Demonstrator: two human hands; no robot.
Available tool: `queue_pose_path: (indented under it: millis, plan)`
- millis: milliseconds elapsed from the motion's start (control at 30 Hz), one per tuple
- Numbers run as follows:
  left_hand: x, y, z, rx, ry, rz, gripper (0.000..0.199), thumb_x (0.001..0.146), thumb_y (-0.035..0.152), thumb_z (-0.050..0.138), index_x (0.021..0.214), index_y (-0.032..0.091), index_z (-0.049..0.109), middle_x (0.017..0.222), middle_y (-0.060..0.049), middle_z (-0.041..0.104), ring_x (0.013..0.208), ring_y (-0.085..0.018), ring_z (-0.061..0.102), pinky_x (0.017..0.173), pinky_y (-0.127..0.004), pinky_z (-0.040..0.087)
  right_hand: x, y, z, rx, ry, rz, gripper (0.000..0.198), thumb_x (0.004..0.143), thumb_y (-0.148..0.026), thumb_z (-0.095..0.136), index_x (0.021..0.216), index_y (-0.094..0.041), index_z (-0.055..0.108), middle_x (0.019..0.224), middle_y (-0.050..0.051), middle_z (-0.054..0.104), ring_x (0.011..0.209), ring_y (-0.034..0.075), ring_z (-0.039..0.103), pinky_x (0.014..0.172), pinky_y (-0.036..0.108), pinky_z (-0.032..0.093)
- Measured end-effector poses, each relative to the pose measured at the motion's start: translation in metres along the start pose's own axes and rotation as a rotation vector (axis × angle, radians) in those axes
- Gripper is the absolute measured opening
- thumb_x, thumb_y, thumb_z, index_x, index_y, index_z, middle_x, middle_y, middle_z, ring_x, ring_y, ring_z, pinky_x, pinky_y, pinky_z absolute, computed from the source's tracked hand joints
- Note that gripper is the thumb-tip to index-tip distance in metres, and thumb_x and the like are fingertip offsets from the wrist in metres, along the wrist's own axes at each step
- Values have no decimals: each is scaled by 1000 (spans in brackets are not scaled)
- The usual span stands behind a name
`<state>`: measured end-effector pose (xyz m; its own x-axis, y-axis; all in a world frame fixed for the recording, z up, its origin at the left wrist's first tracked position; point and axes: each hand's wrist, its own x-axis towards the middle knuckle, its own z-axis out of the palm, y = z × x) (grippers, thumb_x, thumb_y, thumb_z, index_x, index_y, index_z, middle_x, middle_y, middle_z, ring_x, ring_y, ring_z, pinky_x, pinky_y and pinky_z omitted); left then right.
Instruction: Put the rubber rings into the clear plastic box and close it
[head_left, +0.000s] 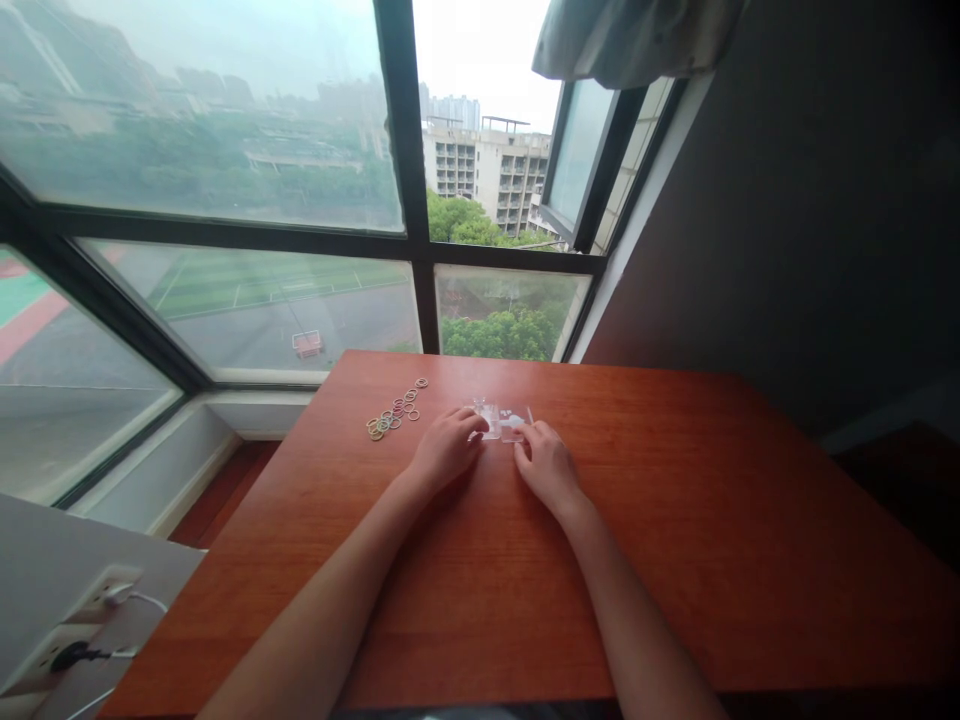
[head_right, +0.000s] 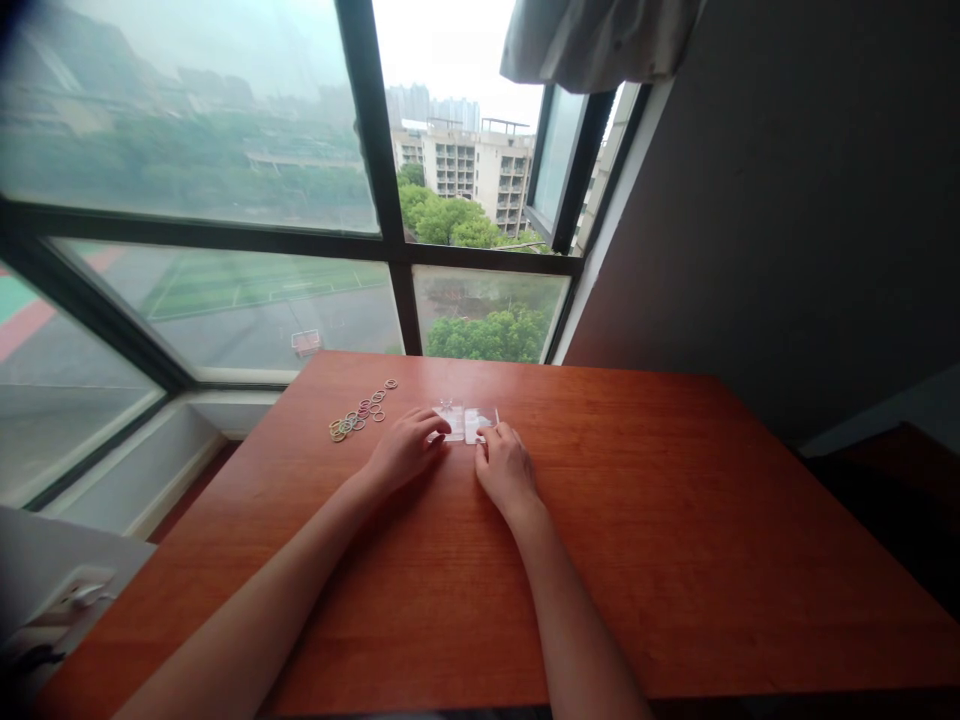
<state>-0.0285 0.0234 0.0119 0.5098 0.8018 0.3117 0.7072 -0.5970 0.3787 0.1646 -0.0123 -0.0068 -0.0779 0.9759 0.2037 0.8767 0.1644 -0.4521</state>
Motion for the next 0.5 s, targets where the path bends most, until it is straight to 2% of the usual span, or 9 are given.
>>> queue_pose_path:
  millis: [100,167,233,300,400,500]
  plan:
    - [4,-13,-8,40,60,6,22,85,24,54,103,23,66,111,-7,63,104,-22,56,95,-35,42,0,1,1,12,-13,-4,25,87,-19,49,107,-23,63,101,7,60,94,19,56,84,27,42]
    - [5,-32,-18,124,159,-113,30,87,30,53,113,23,63,122,-8,60,113,-25,52,102,-41,37,0,0,1,21,-14,-3,25,86,-18,49,107,-22,63,101,6,60,92,19,56,82,26,42]
    - [4,-54,-26,220,188,-228,38,88,36,51,123,23,59,136,-10,52,125,-30,43,105,-48,31,0,0,0,22,-16,-4,24,86,-18,49,104,-22,63,98,6,60,89,18,56,80,26,42]
    - [1,-73,-29,274,115,-295,42,89,40,48,127,25,56,146,-9,42,131,-34,37,106,-54,28,0,0,0,23,-18,-11,22,85,-18,49,102,-23,64,97,5,59,87,17,56,78,26,42]
    - [-3,-86,-27,285,-40,-353,43,89,46,45,127,28,55,147,-5,42,134,-36,34,107,-60,22,-1,1,1,29,-17,-15,22,85,-17,49,101,-23,63,97,5,60,87,17,56,78,25,41]
    - [-8,-87,-26,269,-18,-363,39,91,44,42,122,29,59,141,-4,50,131,-31,39,109,-57,20,0,2,1,37,-18,-13,24,85,-16,50,103,-23,63,96,4,60,87,17,56,77,25,41]
